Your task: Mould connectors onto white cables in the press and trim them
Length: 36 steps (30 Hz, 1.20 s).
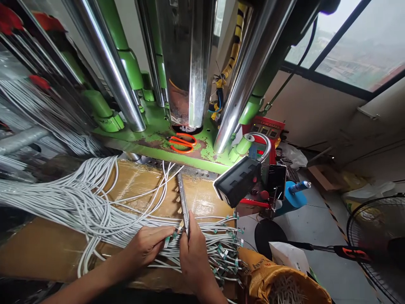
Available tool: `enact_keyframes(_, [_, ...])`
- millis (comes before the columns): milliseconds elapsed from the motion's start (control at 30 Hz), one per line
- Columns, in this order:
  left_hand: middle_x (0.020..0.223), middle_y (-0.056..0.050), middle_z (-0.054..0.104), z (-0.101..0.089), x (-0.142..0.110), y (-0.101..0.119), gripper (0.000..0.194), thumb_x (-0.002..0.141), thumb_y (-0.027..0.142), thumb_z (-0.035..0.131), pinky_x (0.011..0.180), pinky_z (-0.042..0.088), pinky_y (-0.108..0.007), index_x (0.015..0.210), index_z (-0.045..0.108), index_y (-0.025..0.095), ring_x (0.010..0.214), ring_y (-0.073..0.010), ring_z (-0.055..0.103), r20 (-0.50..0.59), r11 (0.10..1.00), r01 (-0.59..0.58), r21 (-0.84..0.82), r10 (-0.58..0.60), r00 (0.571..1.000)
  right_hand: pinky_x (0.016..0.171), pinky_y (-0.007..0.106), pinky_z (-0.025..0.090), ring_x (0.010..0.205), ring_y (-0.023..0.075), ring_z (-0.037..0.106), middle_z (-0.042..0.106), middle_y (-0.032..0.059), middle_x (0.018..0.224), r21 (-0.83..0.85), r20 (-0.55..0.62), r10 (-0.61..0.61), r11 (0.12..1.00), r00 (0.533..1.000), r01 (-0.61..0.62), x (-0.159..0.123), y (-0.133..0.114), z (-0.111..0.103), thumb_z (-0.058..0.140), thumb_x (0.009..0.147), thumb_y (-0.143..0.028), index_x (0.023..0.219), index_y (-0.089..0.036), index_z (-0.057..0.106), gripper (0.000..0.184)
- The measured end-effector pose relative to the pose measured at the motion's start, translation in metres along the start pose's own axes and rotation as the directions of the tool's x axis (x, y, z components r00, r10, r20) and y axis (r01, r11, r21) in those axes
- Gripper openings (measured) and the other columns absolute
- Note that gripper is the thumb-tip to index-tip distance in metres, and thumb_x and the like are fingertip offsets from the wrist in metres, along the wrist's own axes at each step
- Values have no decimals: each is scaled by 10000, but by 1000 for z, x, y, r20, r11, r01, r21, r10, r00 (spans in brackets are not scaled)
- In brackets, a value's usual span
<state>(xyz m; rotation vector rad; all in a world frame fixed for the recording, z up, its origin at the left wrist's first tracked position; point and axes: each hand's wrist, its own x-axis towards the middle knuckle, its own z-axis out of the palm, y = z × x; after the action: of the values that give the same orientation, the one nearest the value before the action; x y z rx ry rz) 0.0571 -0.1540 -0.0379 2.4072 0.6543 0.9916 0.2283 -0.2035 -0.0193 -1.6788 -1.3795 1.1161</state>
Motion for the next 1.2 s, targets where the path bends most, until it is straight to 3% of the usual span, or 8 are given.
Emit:
enact_keyframes(300, [978,-91,727,6,1,-3,382,860,23,396,780,556,-230,1167,577,162,873,-160,706,-19,999,25,-33,-25,999,1144,361,252,1346,186,384,506,104,1381,35,-1,-21,999,1000,21,2,-2,-1,378,907,-206,1440,-166,364,535])
enact_keyframes(433, [931,-73,704,-6,10,6,323,874,72,390,791,529,-235,993,673,174,881,-160,675,43,972,194,-133,-190,981,857,308,476,868,184,596,637,37,928,11,-1,68,998,998,-68,3,-8,-2,526,822,-224,1402,-166,418,593])
enact_keyframes(500, [856,-55,676,-17,15,11,269,901,162,428,736,515,-228,849,692,169,817,-160,648,112,897,399,-191,-384,916,673,261,457,663,147,522,565,-31,744,15,4,130,991,991,-130,3,-11,-2,601,780,-261,1384,-169,434,633])
enact_keyframes(567, [774,-28,645,-24,20,13,232,898,301,517,612,493,-210,806,674,156,690,-148,615,142,751,610,-254,-594,792,642,246,420,633,132,480,530,-50,709,41,-5,149,988,989,-149,2,-13,-3,610,782,-276,1364,-175,456,610])
enact_keyframes(633, [723,-2,631,-28,22,10,261,864,401,582,531,467,-197,826,647,151,603,-133,582,140,632,713,-304,-710,690,670,245,410,647,128,477,543,-47,733,72,-13,146,987,989,-145,2,-13,-4,593,792,-258,1351,-183,467,579])
enact_keyframes(667, [719,5,636,-28,23,7,264,863,410,587,526,464,-193,840,639,152,597,-129,580,143,622,721,-305,-719,680,681,246,408,656,128,479,552,-43,747,86,-13,143,986,990,-141,2,-13,-4,590,794,-255,1347,-185,471,571])
enact_keyframes(867, [791,-10,713,-22,26,-15,185,891,199,524,662,507,-191,909,705,168,697,-128,654,160,912,371,-177,-345,925,692,250,416,658,137,477,546,-37,732,123,-8,144,982,989,-142,4,-14,-5,599,789,-267,1330,-167,488,561])
enact_keyframes(1200, [977,-82,742,-11,24,-20,292,856,61,461,822,569,-241,1002,699,150,885,-161,708,-2,985,157,-66,-157,988,705,236,449,742,161,555,641,5,824,120,9,87,989,996,-88,5,-14,-9,602,815,-279,1369,-159,462,584])
